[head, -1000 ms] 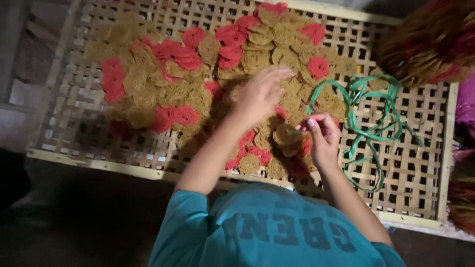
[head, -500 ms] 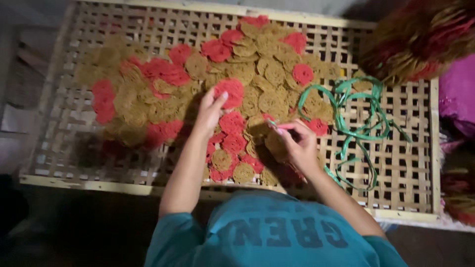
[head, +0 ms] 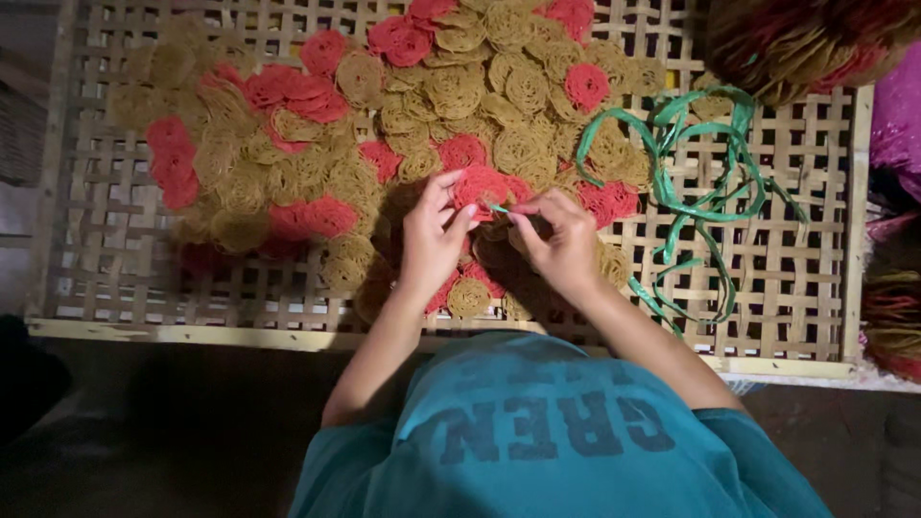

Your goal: The person repeatedly picks up small circular woven items from a wooden lattice tray and ties them with a green ribbon. The tied bundles are placed back on the tray among many similar untied items.

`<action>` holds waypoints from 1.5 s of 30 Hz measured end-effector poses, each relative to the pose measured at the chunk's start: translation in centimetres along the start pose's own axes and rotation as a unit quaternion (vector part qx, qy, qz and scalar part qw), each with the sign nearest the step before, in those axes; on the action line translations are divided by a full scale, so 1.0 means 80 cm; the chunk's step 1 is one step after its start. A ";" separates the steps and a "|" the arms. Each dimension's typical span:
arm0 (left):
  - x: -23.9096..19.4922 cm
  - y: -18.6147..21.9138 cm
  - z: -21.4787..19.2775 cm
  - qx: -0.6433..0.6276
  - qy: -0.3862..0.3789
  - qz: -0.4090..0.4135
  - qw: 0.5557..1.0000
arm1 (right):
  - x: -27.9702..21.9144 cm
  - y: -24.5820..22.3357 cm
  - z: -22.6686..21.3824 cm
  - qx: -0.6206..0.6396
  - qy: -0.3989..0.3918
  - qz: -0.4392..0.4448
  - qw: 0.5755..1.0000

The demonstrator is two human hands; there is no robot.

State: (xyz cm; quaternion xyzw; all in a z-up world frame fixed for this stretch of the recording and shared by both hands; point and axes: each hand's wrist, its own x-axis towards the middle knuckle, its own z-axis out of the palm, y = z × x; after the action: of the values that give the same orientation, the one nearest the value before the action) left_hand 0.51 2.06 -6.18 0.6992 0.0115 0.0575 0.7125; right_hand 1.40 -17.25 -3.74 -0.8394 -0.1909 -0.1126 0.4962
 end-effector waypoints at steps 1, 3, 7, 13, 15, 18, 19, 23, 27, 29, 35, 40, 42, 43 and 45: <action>-0.003 0.001 0.002 -0.012 -0.002 -0.014 1.000 | 0.000 0.000 0.001 -0.004 0.005 0.006 1.000; -0.010 0.004 0.005 -0.020 -0.005 -0.020 1.000 | -0.002 -0.001 0.003 -0.012 0.019 -0.018 1.000; -0.015 0.014 0.005 0.052 -0.006 0.017 0.998 | -0.005 -0.002 0.006 -0.015 0.020 -0.015 1.000; -0.019 0.021 0.010 0.054 -0.029 0.032 0.998 | -0.003 -0.002 0.009 -0.037 0.015 -0.024 0.999; -0.019 0.020 0.011 0.057 -0.050 0.036 0.996 | -0.001 -0.001 0.009 -0.067 0.021 -0.031 0.997; -0.020 0.013 0.009 0.055 -0.084 0.035 0.994 | -0.004 0.001 0.011 -0.093 0.026 -0.052 0.994; -0.018 0.011 0.009 0.038 -0.087 0.025 0.995 | -0.005 0.003 0.011 -0.098 0.026 -0.062 0.993; -0.011 0.005 0.015 0.044 -0.066 0.027 0.996 | -0.010 0.008 0.010 -0.037 0.018 -0.052 0.998; -0.003 0.022 0.024 0.167 -0.023 0.085 0.982 | -0.005 0.019 0.000 -0.016 0.011 -0.102 0.995; -0.002 0.037 0.027 0.238 -0.018 0.177 0.955 | -0.005 0.025 -0.010 -0.013 0.003 -0.092 0.996; 0.015 0.091 0.040 0.316 -0.070 0.317 0.892 | 0.002 0.019 -0.050 0.003 0.098 -0.049 0.994; 0.024 0.104 0.042 0.286 -0.124 0.313 0.897 | 0.006 0.015 -0.072 -0.025 0.010 -0.097 0.995; 0.030 0.098 0.042 0.271 -0.153 0.287 0.906 | 0.004 0.021 -0.059 0.045 -0.045 -0.036 0.997; 0.034 0.093 0.041 0.265 -0.171 0.260 0.913 | 0.002 0.026 -0.051 0.080 -0.073 -0.006 0.994; 0.055 0.080 0.035 0.277 -0.158 0.255 0.913 | 0.001 0.038 -0.038 0.212 -0.057 0.081 0.972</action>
State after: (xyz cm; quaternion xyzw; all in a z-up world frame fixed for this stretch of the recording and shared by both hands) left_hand 4.73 -0.16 0.53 0.8478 -0.2646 0.1201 0.4436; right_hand 2.79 -21.21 -4.62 -0.7329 -0.1697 0.0191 0.6585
